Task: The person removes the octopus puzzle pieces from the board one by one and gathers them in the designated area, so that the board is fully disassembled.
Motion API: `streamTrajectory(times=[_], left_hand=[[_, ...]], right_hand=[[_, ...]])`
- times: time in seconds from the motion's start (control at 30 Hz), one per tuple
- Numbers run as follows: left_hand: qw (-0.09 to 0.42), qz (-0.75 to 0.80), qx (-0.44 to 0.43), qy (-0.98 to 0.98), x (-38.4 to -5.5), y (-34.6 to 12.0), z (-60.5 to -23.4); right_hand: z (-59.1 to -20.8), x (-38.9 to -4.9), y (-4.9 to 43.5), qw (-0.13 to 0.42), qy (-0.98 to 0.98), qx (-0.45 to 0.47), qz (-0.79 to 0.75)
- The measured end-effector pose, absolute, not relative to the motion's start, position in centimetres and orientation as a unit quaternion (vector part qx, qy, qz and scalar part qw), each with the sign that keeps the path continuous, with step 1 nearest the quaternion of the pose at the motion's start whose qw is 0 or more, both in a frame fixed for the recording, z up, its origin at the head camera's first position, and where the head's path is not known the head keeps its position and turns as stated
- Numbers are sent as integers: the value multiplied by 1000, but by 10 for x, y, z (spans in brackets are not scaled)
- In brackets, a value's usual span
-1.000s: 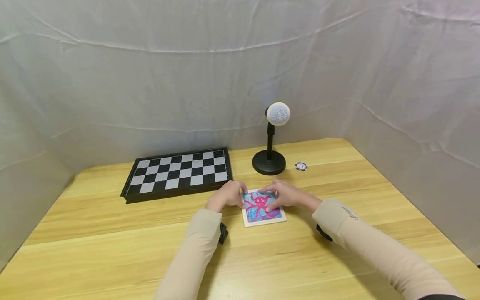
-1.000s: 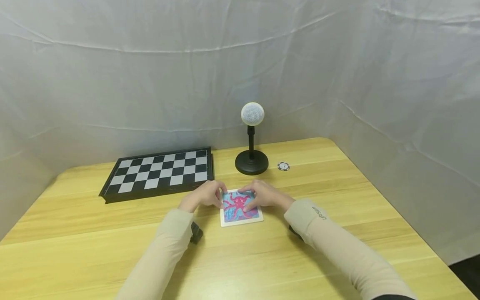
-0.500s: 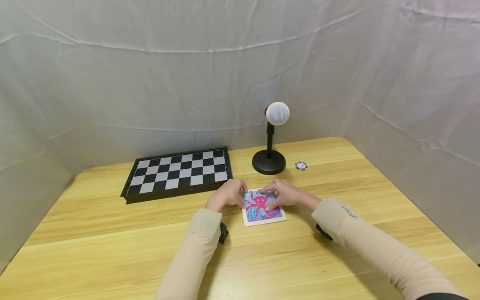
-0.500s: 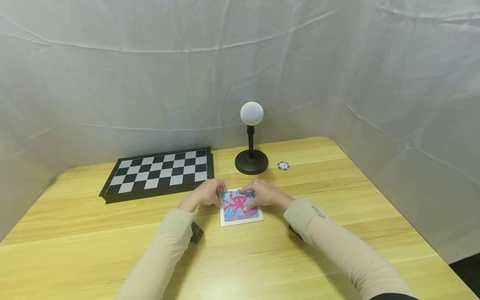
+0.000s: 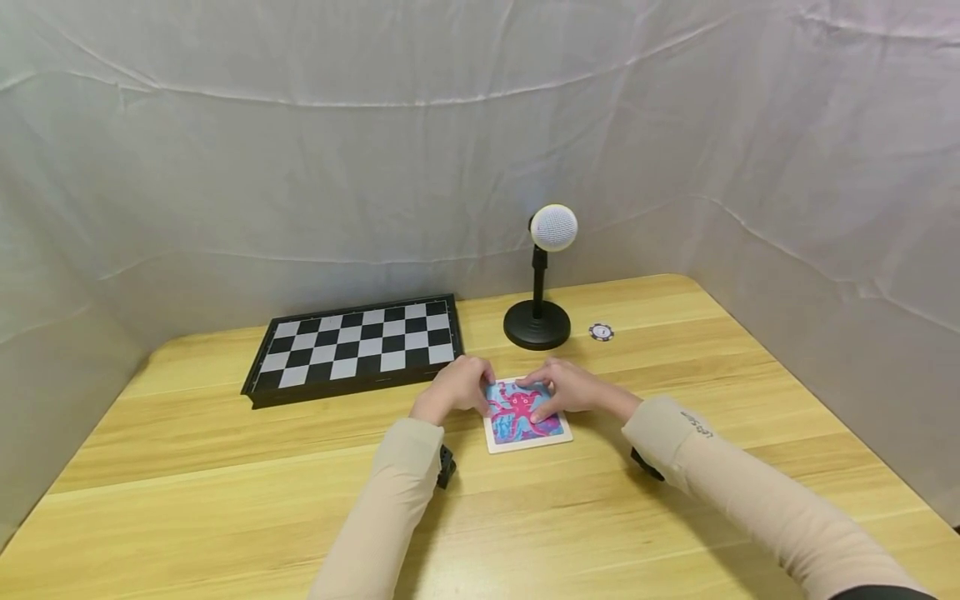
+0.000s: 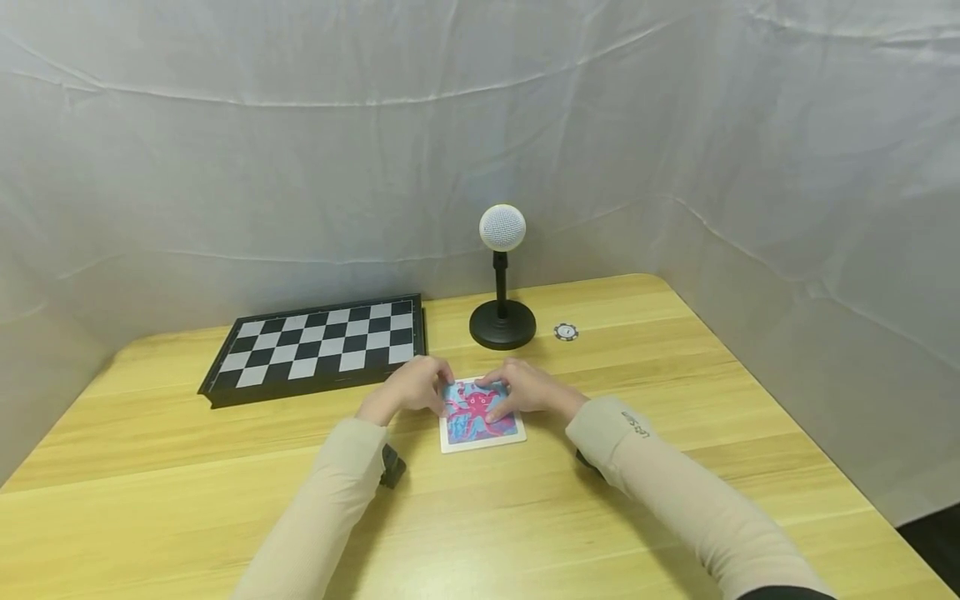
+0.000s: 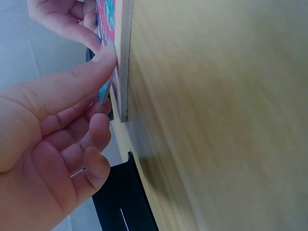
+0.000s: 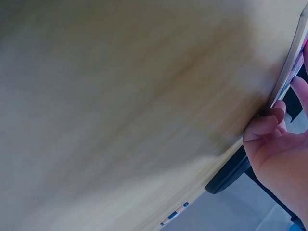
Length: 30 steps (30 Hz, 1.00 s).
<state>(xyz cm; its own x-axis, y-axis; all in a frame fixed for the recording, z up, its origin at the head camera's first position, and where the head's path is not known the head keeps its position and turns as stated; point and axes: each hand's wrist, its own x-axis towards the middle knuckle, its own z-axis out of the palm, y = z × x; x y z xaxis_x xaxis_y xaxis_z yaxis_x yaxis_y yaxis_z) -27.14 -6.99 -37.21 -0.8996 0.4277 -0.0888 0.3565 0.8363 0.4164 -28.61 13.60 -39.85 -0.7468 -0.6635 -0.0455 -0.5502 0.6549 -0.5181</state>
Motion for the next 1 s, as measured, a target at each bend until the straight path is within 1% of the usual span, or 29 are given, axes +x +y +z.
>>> streamTrajectory(times=[0.37,0.67,1.0], left_hand=[[68,219,224,947,-270,-73,-371],[50,258,237,935,-271,-74,-374],[59,339,202,917,-272,-75,-379]], right_hand=[[-397,-284,135,122,905,-325,-245],[-397,-282,135,117,905,-329,-243],[-396,-283,135,107,902,-343,-241]])
